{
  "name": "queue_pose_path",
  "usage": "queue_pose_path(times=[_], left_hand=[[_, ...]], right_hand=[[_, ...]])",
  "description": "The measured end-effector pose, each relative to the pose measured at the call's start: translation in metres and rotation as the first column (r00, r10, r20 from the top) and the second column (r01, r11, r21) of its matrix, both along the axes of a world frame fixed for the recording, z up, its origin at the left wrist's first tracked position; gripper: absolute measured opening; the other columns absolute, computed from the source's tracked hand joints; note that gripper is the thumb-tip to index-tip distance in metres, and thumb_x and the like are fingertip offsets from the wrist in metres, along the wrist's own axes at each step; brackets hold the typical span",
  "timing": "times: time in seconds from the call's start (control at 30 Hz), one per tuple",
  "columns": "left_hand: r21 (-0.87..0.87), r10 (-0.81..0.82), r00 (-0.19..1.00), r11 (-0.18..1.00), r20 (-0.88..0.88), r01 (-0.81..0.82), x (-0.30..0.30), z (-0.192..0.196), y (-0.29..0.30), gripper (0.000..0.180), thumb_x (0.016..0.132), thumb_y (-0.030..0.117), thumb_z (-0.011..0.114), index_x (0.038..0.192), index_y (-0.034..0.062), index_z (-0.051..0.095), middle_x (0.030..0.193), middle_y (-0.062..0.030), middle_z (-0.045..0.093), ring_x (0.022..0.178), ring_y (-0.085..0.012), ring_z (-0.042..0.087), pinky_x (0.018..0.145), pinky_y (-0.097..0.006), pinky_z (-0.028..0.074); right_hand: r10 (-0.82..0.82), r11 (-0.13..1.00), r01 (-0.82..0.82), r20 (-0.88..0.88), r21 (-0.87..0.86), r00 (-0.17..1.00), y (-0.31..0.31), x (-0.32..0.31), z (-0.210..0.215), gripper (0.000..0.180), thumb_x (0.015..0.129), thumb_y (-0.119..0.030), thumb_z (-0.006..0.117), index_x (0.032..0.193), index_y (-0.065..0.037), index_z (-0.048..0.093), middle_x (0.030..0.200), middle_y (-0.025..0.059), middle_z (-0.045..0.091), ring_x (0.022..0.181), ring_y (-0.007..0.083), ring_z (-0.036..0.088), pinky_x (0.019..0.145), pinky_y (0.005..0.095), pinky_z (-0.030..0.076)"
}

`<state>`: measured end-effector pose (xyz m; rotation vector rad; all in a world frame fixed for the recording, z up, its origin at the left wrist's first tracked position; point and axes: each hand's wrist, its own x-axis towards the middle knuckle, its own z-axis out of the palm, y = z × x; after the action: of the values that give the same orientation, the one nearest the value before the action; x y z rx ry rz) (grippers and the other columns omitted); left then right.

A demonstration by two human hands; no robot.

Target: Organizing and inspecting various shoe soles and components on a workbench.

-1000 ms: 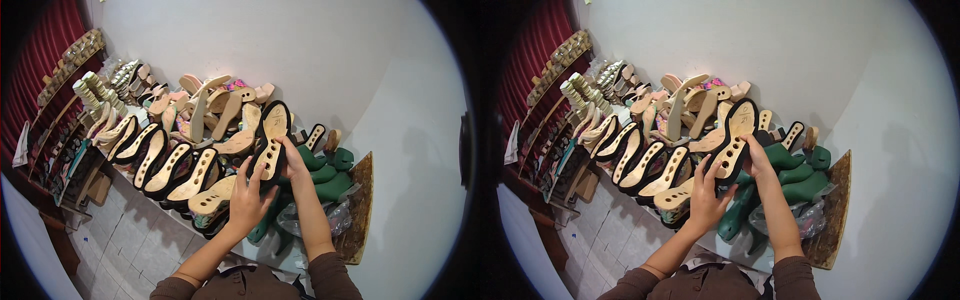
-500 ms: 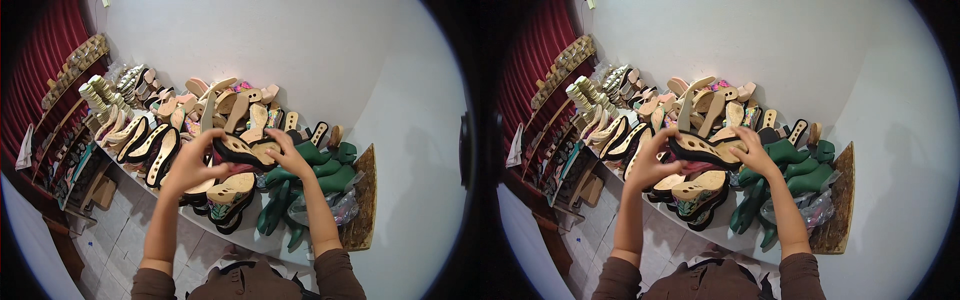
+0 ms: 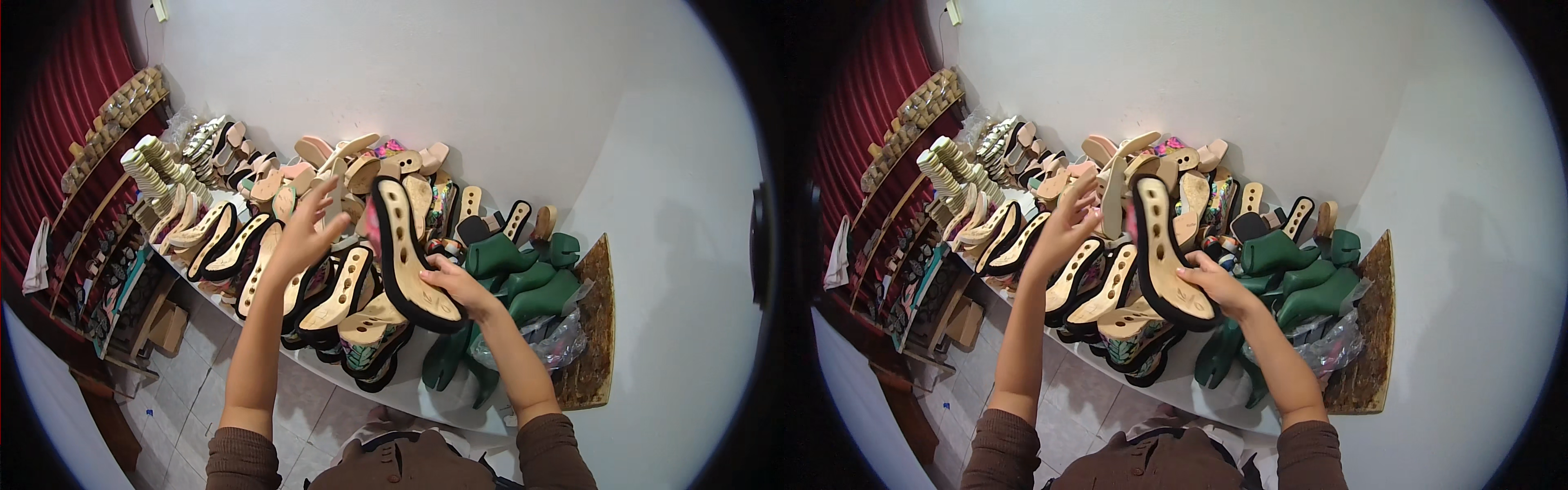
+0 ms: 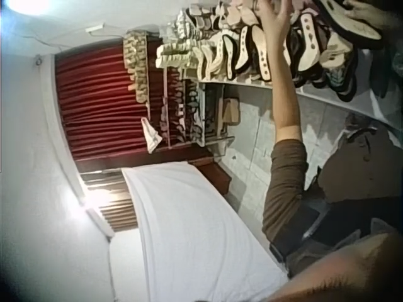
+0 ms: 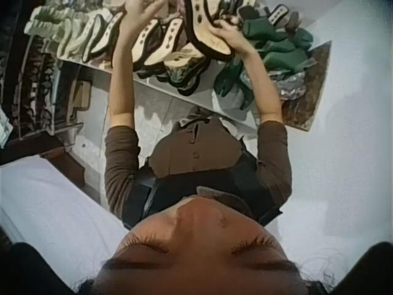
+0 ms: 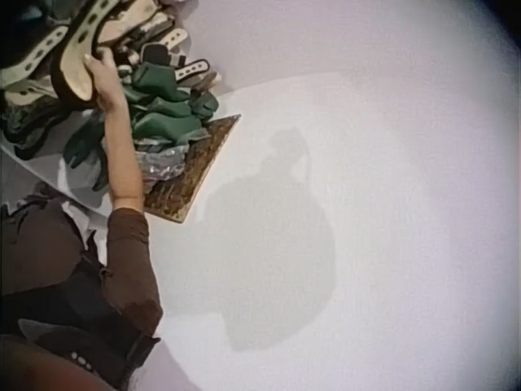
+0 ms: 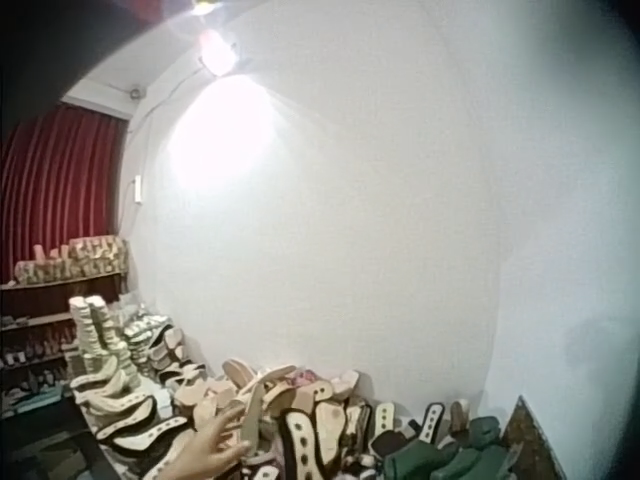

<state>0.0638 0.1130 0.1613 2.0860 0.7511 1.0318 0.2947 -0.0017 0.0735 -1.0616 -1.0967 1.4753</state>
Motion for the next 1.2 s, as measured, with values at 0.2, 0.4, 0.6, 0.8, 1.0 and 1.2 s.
queue_pose_path(times=[0.2,0.4,0.6,0.8,1.0,1.2], left_hand=[[0.187,-0.298,0.882,0.905,-0.365,0.383,0.020,-0.006,-0.078,0.075,0.061,0.025,0.078,0.127,0.0126,0.045,0.135,-0.0130,0.035,0.124,-0.0324,0.036,0.100,-0.041,0.033],[0.447,-0.042,0.866,0.843,-0.498,0.298,-0.004,-0.023,-0.076,0.046,0.064,0.005,0.069,0.107,0.0095,0.057,0.110,-0.0086,0.055,0.110,-0.0304,0.050,0.087,-0.037,0.045],[0.173,-0.122,0.877,0.959,-0.464,0.225,-0.021,-0.009,-0.082,0.042,0.063,0.001,0.069,0.102,0.0070,0.057,0.107,-0.0102,0.057,0.101,-0.0294,0.055,0.083,-0.035,0.047],[0.191,-0.132,0.889,0.953,-0.438,0.236,-0.037,-0.016,-0.080,0.044,0.062,0.002,0.072,0.102,0.0061,0.057,0.107,-0.0134,0.057,0.098,-0.0297,0.057,0.082,-0.034,0.047],[0.130,-0.180,0.904,0.960,-0.389,0.247,-0.037,-0.014,-0.085,0.046,0.059,0.000,0.073,0.102,0.0056,0.057,0.105,-0.0127,0.058,0.095,-0.0286,0.058,0.082,-0.034,0.047],[0.166,-0.225,0.872,0.932,-0.434,0.323,-0.035,-0.022,-0.087,0.045,0.061,-0.001,0.071,0.103,0.0058,0.057,0.106,-0.0114,0.057,0.097,-0.0276,0.057,0.081,-0.033,0.046]], right_hand=[[-0.364,0.913,0.325,-0.136,-0.245,0.922,0.001,-0.026,-0.021,0.059,0.083,-0.032,0.060,0.123,-0.006,0.024,0.096,0.0125,0.052,0.066,0.0150,0.056,0.049,0.0291,0.046],[-0.301,0.945,0.305,0.047,-0.119,0.952,0.006,-0.046,-0.022,0.056,0.084,-0.034,0.057,0.118,-0.001,0.027,0.082,0.0117,0.056,0.069,0.0183,0.058,0.060,0.0297,0.047],[-0.544,0.838,0.499,0.404,0.219,0.736,0.040,-0.007,-0.073,0.059,0.085,-0.035,0.054,0.127,0.000,0.031,0.092,0.0153,0.054,0.085,0.0252,0.056,0.075,0.0328,0.044],[-0.429,0.900,0.322,0.475,0.293,0.768,0.045,-0.011,-0.089,0.045,0.084,-0.036,0.054,0.118,-0.007,0.050,0.108,0.0188,0.047,0.102,0.0292,0.048,0.090,0.0342,0.037],[-0.458,0.885,0.360,0.423,0.294,0.782,0.051,-0.009,-0.087,0.035,0.082,-0.031,0.057,0.104,-0.004,0.059,0.104,0.0154,0.050,0.099,0.0264,0.049,0.086,0.0326,0.040],[-0.476,0.866,0.356,0.365,0.349,0.800,0.064,-0.001,-0.089,0.025,0.083,-0.022,0.057,0.100,-0.003,0.060,0.106,0.0100,0.046,0.094,0.0182,0.049,0.083,0.0298,0.041]])
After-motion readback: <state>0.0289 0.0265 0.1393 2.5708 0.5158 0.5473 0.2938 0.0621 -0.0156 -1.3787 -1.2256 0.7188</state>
